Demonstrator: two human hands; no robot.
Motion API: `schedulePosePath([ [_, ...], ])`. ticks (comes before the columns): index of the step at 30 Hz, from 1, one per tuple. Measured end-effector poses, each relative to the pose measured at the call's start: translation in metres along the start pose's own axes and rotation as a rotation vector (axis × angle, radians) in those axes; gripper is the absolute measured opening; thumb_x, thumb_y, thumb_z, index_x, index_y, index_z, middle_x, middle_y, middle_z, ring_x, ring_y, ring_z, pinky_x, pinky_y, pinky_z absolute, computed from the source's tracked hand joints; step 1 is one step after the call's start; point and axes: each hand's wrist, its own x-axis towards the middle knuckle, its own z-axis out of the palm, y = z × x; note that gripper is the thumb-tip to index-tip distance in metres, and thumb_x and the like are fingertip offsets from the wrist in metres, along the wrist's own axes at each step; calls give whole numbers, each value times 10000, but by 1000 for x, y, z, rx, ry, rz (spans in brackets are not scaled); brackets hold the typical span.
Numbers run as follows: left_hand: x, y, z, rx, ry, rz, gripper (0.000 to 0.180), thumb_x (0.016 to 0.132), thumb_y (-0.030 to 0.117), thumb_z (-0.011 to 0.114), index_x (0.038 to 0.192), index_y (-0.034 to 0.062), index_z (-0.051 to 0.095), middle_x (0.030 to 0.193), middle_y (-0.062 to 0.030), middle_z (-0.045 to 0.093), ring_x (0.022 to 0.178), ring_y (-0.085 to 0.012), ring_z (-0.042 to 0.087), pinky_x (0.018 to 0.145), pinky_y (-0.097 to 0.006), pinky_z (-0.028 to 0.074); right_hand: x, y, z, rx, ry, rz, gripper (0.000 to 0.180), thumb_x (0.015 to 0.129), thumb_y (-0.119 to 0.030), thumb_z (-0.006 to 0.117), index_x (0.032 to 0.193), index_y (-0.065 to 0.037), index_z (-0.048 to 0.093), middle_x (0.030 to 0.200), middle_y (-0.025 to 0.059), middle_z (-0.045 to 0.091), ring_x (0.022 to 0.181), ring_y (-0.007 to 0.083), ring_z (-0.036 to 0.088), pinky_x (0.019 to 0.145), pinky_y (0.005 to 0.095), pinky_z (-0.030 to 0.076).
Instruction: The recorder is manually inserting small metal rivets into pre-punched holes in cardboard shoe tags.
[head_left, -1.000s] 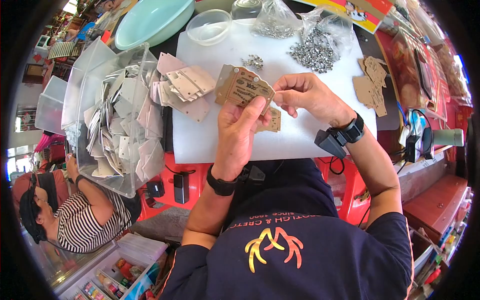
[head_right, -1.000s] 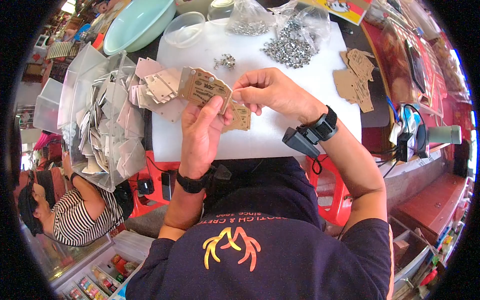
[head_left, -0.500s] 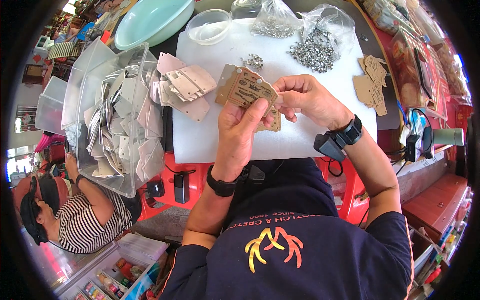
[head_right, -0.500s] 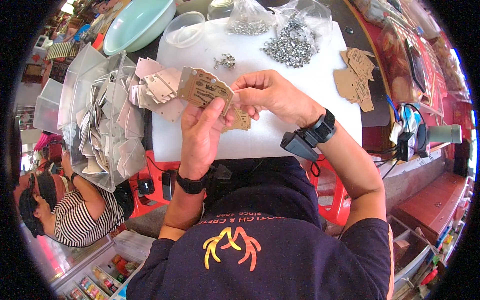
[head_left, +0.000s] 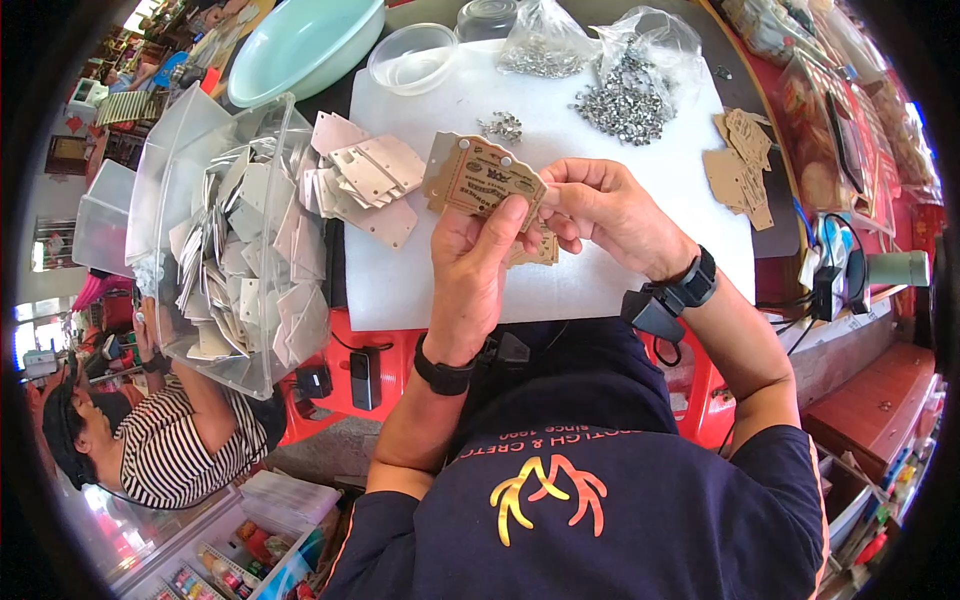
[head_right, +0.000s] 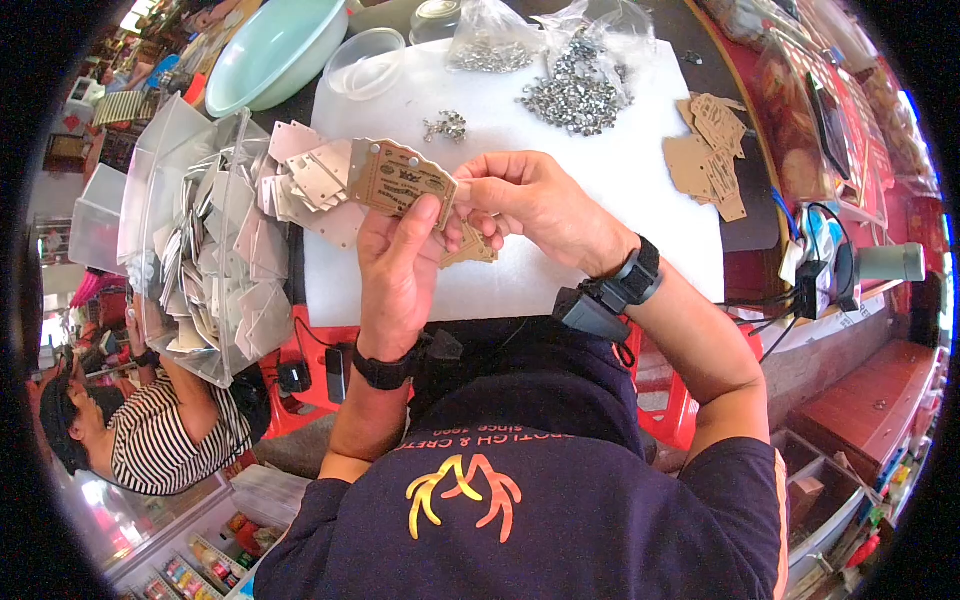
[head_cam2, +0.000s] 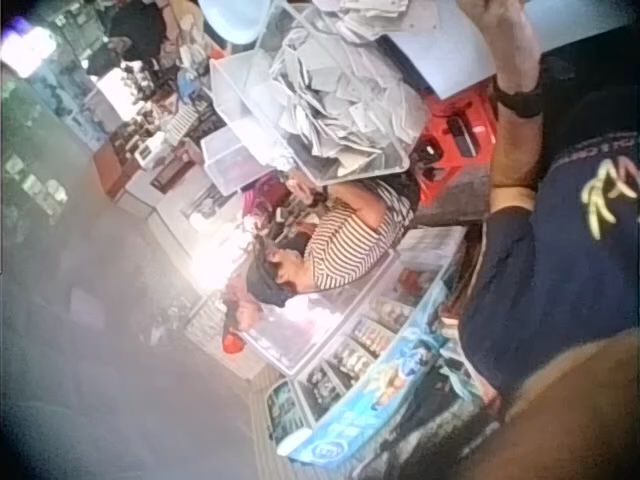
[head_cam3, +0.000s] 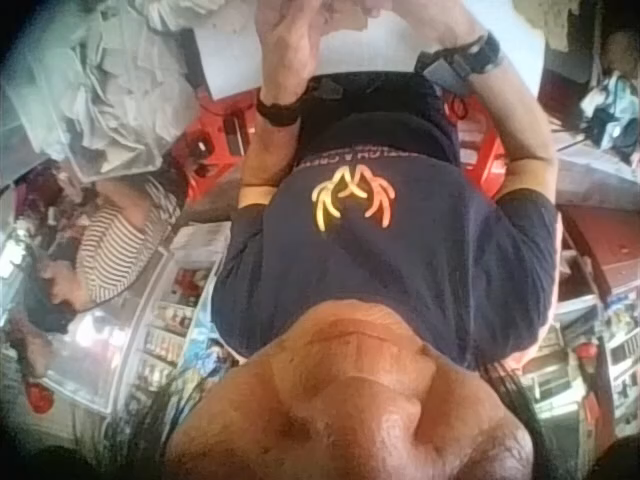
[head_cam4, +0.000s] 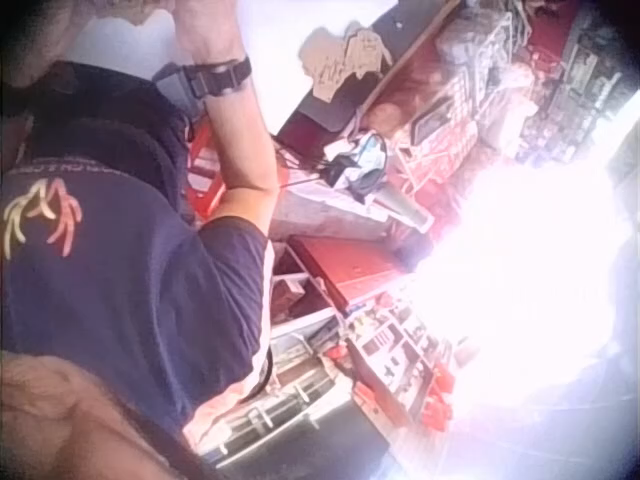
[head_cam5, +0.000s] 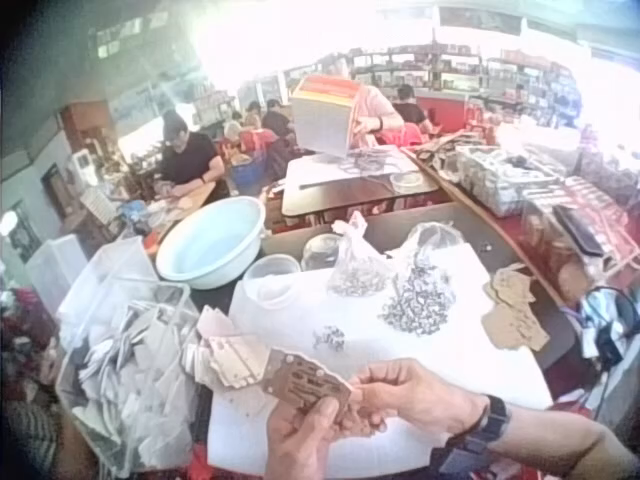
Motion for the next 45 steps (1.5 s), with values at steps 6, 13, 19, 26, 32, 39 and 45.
schedulePosePath([
  [6,1,-5,-2,-87,-4,11,155,971,112,575,1099,26,595,952,-44,652,771,-102,572,693,-266,468,-2,6,6,-188,65,-179,196,956,-176,600,1003,11,637,806,21,653,640,54,571,565,205,489],
  [13,1,-5,1,-80,-21,44,155,975,101,567,1105,18,585,946,-39,645,766,-104,563,700,-273,476,-6,9,11,10,77,-169,202,964,-178,579,1015,11,626,808,42,662,645,61,577,567,217,501],
  [19,1,-5,4,28,13,105,153,975,108,571,1095,13,573,894,-36,626,757,-100,557,667,-261,495,-3,13,12,-138,71,-251,197,964,-173,588,1032,10,614,818,37,654,672,60,584,572,217,509],
  [26,1,-5,11,124,51,131,151,972,95,565,1108,31,561,974,-19,612,832,-88,547,744,-261,460,-7,16,16,-237,122,-360,217,993,-208,558,1028,2,602,810,19,638,672,47,571,577,204,494],
  [32,3,-7,8,173,103,150,205,958,74,581,1159,36,566,1006,-17,621,869,-82,564,778,-258,470,-8,14,20,-323,204,-332,208,1005,-175,532,993,24,591,828,33,617,675,64,570,590,229,501],
  [39,4,-10,10,198,168,87,254,923,49,626,1171,13,586,1071,-46,643,930,-98,611,819,-254,496,-13,11,5,-474,324,-263,188,949,-171,612,983,10,649,764,10,641,657,50,561,567,218,479],
  [45,2,-10,12,161,132,-11,279,922,32,608,1198,14,573,1087,-48,639,964,-112,605,841,-274,503,-18,3,3,-503,313,-166,177,933,-175,615,998,-16,655,750,-11,627,655,39,550,557,211,472],
])
